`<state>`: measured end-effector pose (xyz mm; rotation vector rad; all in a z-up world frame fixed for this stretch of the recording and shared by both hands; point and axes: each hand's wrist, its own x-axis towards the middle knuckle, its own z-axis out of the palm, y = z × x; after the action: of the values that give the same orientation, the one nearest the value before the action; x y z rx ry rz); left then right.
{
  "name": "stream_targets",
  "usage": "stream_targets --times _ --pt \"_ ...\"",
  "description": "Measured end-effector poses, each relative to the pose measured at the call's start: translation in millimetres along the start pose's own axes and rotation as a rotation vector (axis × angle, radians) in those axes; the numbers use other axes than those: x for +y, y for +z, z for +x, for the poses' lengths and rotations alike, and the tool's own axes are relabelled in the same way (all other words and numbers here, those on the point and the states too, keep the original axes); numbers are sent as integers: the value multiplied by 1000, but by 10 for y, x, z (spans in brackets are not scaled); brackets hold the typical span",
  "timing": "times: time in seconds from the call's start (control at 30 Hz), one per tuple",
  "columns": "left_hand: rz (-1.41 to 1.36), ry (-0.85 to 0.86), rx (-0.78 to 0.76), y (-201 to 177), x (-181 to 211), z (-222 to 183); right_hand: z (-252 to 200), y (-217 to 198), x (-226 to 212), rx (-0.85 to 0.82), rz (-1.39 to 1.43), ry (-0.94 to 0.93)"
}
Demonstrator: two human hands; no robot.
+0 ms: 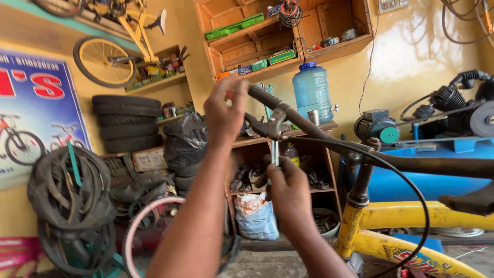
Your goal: The person adjusts the front fender and brake assembly of a yellow bicycle using a wrench and pliers at a repair station.
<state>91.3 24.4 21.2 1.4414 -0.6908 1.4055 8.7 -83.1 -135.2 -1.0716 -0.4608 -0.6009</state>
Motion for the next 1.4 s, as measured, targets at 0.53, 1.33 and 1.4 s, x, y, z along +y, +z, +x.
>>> stream_targets --times 0.53,1.33,1.4 --pt "1126 -117 -851 738 404 233 45 351 117 158 12 -321" --pt "1107 35 -868 752 362 225 286 -570 -34 64 411 65" --pt "1092 33 -872 742 327 212 152 -429 -1 101 343 15"
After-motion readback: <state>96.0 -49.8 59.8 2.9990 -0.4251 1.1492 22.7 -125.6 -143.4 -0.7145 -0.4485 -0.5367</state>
